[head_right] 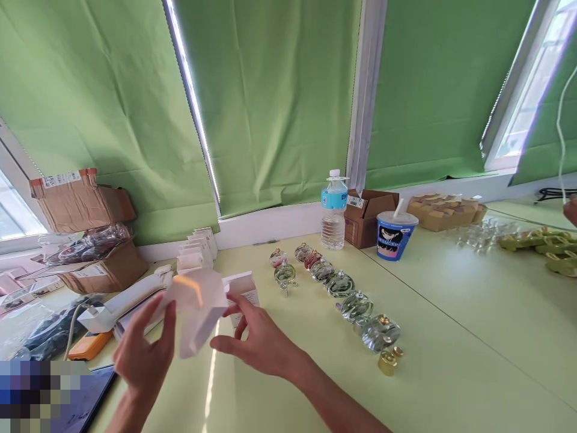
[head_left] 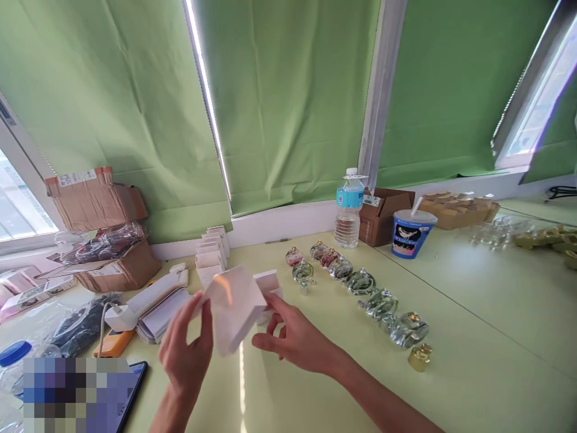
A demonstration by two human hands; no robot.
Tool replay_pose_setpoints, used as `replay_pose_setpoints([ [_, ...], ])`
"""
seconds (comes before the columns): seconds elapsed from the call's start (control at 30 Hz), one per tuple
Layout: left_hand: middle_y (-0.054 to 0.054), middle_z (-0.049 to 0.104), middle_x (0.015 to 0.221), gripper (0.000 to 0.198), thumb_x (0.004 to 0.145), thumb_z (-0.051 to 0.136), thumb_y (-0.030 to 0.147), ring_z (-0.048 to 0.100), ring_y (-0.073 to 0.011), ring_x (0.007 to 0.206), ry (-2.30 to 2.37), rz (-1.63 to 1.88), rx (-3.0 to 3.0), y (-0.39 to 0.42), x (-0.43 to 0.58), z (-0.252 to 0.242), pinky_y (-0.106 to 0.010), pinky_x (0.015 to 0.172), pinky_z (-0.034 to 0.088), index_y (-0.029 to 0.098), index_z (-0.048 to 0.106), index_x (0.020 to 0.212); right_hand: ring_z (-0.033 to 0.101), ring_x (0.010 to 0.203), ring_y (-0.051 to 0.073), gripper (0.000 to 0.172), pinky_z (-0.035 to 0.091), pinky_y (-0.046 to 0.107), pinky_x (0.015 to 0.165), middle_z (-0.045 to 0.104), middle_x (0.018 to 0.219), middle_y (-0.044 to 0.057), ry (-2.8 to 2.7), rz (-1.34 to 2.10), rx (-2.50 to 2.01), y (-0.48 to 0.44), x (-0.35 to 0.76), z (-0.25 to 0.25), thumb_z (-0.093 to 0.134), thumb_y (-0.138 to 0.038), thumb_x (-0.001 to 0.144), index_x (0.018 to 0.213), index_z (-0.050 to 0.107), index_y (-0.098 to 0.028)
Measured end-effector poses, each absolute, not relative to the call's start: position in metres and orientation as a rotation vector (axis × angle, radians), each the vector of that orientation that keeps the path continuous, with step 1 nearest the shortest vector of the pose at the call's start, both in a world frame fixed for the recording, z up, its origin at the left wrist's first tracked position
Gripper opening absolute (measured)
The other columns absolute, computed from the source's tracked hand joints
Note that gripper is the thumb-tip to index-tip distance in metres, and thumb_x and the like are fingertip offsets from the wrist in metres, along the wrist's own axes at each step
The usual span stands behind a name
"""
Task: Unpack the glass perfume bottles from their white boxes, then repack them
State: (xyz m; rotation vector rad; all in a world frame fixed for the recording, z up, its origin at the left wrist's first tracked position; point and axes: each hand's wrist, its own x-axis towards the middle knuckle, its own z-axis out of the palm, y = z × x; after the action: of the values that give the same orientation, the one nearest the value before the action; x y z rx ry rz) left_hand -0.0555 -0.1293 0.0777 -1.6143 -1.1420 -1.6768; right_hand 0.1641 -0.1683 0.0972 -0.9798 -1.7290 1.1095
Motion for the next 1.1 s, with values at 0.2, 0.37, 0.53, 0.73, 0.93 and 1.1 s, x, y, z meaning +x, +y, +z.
replay_pose_setpoints([
  [0.2,-0.005,0.066,0.122,0.051,0.079,0.064,0.009,0.062,-0.0245,0.111,-0.733,-1.336,-2.321,-0.147,-0.027,0.065,-0.039,0.090,0.054,0.025,0.053,0.127,0.055,0.060,0.013,0.047,0.041,0.018,0.038,0.061,0.078,0.002,-1.434,1.179,-0.890,-0.163,0.155,0.089,0.068,-0.049,0.077,0.112,0.057,-0.019],
  [0.37,-0.010,0.060,0.128,0.052,0.081,0.059,0.011,0.055,-0.0263,0.120,-0.689,-1.309,-2.449,-0.148,-0.021,0.059,-0.044,0.095,0.050,0.023,0.049,0.131,0.055,0.061,0.012,0.029,0.043,0.020,0.046,0.064,0.074,0.004,-1.264,0.909,-0.982,-0.156,0.167,0.095,0.067,-0.043,0.079,0.088,0.064,-0.015],
  [0.53,-0.010,0.049,0.138,0.023,0.086,0.058,0.021,0.050,-0.0252,0.124,-1.195,-1.554,-2.416,-0.134,-0.013,0.067,-0.046,0.099,0.046,0.024,0.058,0.109,0.050,0.054,0.011,0.032,0.042,0.021,0.042,0.065,0.077,0.003,-1.058,0.694,-0.946,-0.141,0.202,0.109,0.072,-0.042,0.074,0.091,0.063,-0.015],
  [0.73,-0.008,0.047,0.141,0.033,0.084,0.061,0.034,0.047,-0.0276,0.128,-1.395,-1.446,-2.787,-0.101,0.002,0.079,-0.045,0.101,0.046,0.028,0.060,0.116,0.055,0.061,0.014,0.036,0.048,0.024,0.042,0.065,0.083,0.004,-1.091,0.820,-0.804,-0.132,0.214,0.107,0.073,-0.042,0.074,0.095,0.062,-0.015],
  [0.93,-0.005,0.072,0.104,0.039,0.083,0.063,0.036,0.067,-0.0244,0.097,-1.437,-1.676,-3.143,-0.096,0.000,0.070,-0.045,0.091,0.053,0.025,0.057,0.120,0.063,0.072,0.019,0.037,0.054,0.029,0.055,0.068,0.087,0.005,-1.264,0.939,-0.797,-0.138,0.199,0.102,0.070,-0.044,0.077,0.101,0.062,-0.017],
  [1.1,-0.008,0.067,0.115,0.036,0.084,0.062,0.034,0.065,-0.0256,0.105,-1.348,-1.746,-3.440,-0.111,-0.010,0.080,-0.044,0.090,0.054,0.024,0.052,0.117,0.064,0.086,0.022,0.033,0.053,0.034,0.075,0.070,0.094,0.006,-1.421,0.755,-0.926,-0.142,0.200,0.106,0.066,-0.045,0.080,0.100,0.065,-0.018],
])
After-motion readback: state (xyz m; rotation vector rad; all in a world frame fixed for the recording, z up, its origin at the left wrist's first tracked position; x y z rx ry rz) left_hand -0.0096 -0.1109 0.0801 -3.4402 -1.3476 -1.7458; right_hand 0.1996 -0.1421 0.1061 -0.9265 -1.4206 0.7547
